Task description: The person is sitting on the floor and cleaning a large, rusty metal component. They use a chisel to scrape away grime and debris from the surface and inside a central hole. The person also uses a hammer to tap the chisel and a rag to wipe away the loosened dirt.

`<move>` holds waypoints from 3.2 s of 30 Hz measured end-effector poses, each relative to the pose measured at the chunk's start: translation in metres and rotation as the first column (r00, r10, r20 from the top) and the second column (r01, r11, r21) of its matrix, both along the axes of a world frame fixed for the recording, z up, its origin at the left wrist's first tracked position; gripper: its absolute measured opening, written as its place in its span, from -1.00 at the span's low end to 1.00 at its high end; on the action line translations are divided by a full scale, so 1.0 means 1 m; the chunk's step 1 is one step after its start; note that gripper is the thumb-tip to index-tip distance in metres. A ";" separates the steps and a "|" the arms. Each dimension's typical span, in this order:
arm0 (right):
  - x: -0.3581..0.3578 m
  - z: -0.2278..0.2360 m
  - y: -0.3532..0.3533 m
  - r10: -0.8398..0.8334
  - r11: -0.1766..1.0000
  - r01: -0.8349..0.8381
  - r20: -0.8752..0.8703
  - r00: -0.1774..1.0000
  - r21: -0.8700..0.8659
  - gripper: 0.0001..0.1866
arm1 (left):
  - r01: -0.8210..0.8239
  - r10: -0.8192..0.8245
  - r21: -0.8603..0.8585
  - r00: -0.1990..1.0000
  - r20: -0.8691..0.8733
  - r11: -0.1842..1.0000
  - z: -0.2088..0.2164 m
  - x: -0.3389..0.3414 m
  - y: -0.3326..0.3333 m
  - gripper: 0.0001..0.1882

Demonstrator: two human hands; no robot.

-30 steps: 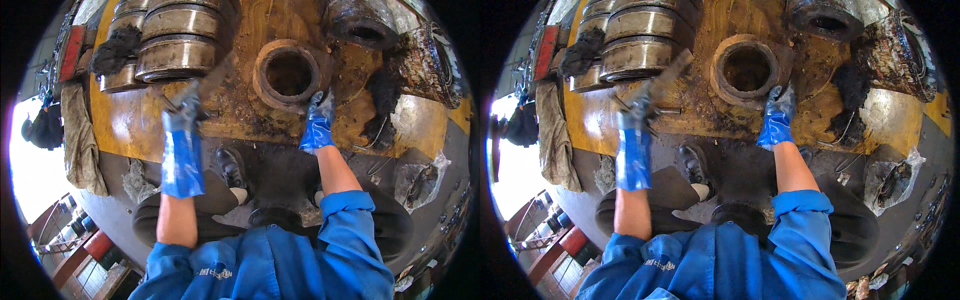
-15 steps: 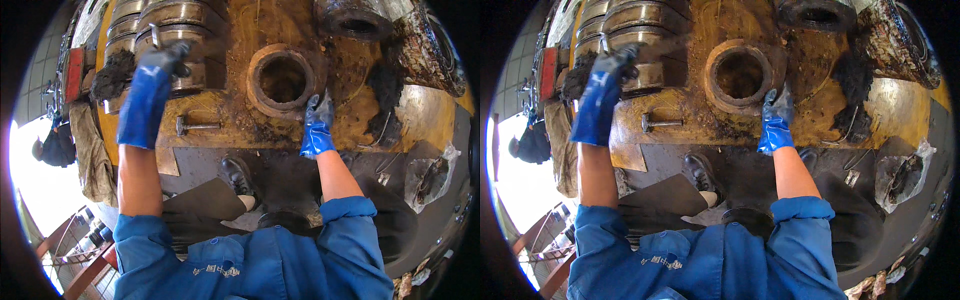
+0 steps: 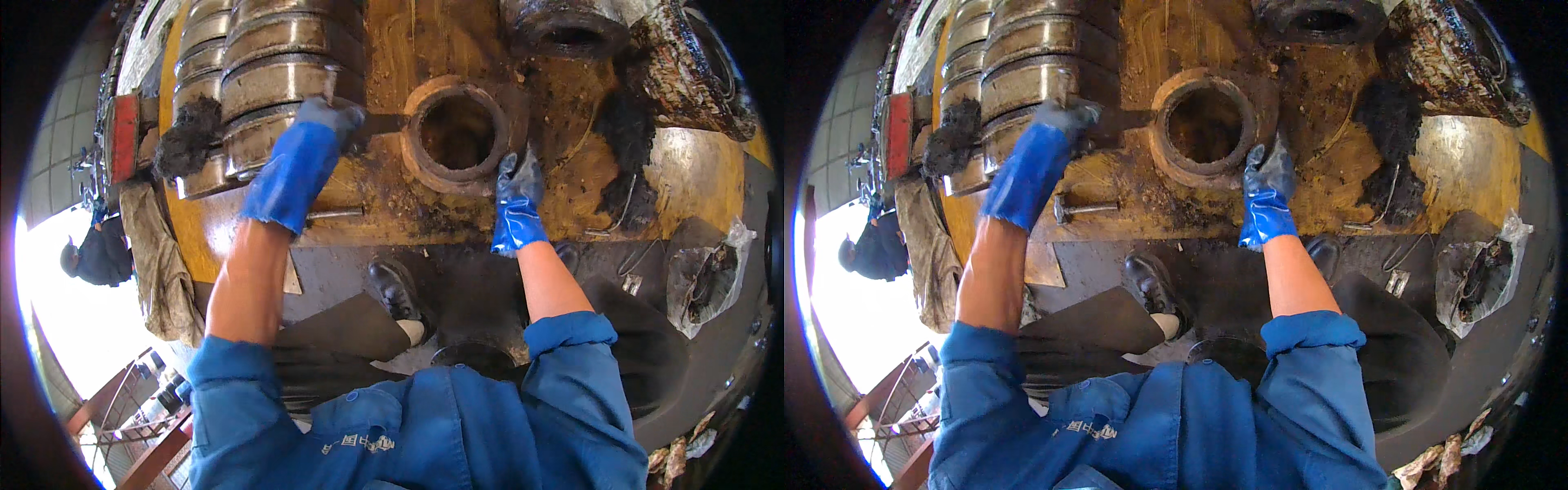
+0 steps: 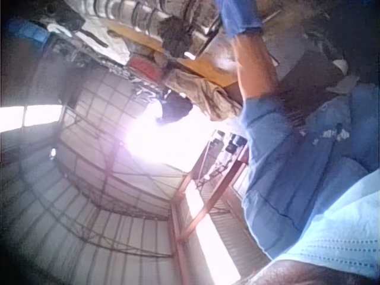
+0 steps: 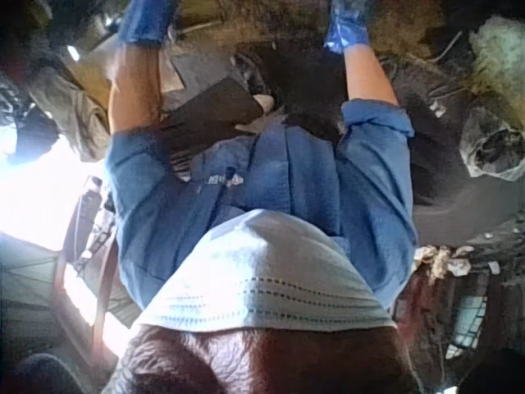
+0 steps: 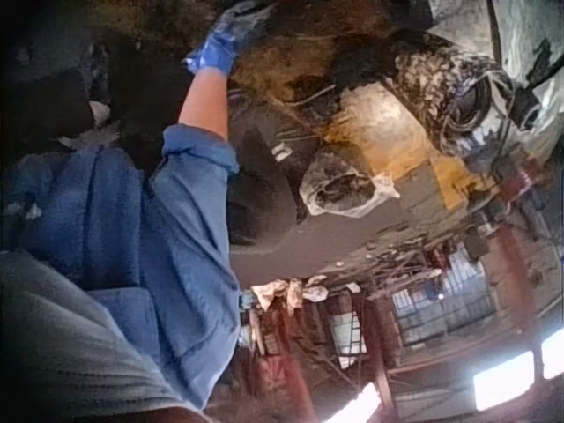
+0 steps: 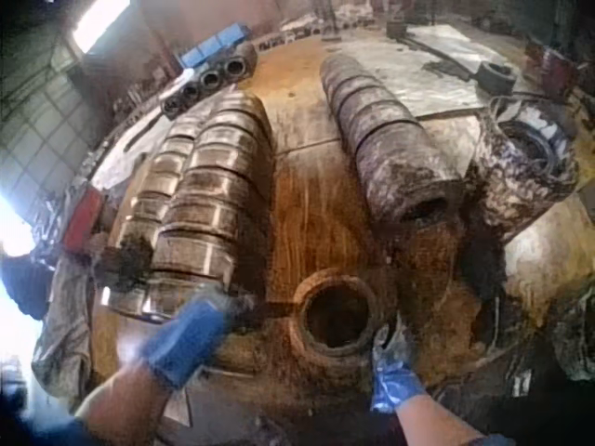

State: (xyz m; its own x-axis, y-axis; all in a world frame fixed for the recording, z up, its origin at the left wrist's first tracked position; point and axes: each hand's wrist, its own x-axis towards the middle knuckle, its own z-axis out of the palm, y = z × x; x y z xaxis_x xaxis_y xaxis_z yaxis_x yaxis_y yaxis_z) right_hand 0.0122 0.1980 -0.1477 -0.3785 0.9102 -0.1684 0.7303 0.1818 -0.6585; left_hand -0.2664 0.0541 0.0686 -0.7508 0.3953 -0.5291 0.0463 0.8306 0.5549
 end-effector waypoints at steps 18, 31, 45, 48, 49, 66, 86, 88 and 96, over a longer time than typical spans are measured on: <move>0.010 -0.002 0.008 -0.035 0.998 0.035 -0.001 0.999 0.045 -0.39 | 0.095 -0.092 0.187 0.995 -0.025 0.978 0.044 0.013 0.007 -0.67; 0.005 -0.006 0.009 -0.041 0.998 0.042 -0.034 0.999 0.040 -0.42 | -0.026 0.029 -0.101 0.999 0.022 0.995 -0.041 -0.020 -0.023 -0.72; 0.016 -0.018 0.015 -0.037 0.995 0.039 -0.022 0.999 0.089 -0.41 | 0.049 -0.057 0.070 0.992 0.113 0.996 0.058 -0.028 0.013 -0.64; 0.016 -0.013 0.008 -0.051 0.995 0.050 0.012 0.999 0.088 -0.41 | 0.085 -0.115 0.238 0.987 0.114 0.968 0.054 0.022 0.008 -0.65; 0.008 -0.019 0.004 -0.043 0.993 0.038 0.036 0.998 0.108 -0.42 | 0.110 -0.105 -0.149 0.994 0.041 0.983 0.001 -0.015 0.006 -0.67; 0.019 -0.011 0.010 -0.029 1.000 0.029 0.010 1.000 0.002 -0.42 | 0.010 -0.010 0.005 1.000 -0.022 1.000 0.080 -0.001 0.082 -0.76; 0.020 -0.016 0.019 -0.053 0.997 0.051 0.028 0.998 0.059 -0.39 | 0.138 -0.137 0.108 0.990 -0.011 0.985 0.057 -0.022 0.097 -0.64; 0.012 -0.010 0.005 -0.031 0.998 0.028 0.047 0.998 0.052 -0.39 | 0.155 -0.215 -0.363 0.968 -0.130 0.919 0.037 0.004 0.091 -0.56; 0.021 -0.015 0.012 -0.039 0.994 0.039 -0.007 0.999 0.101 -0.41 | 0.239 -0.230 0.067 0.966 -0.119 0.969 0.053 -0.035 0.097 -0.62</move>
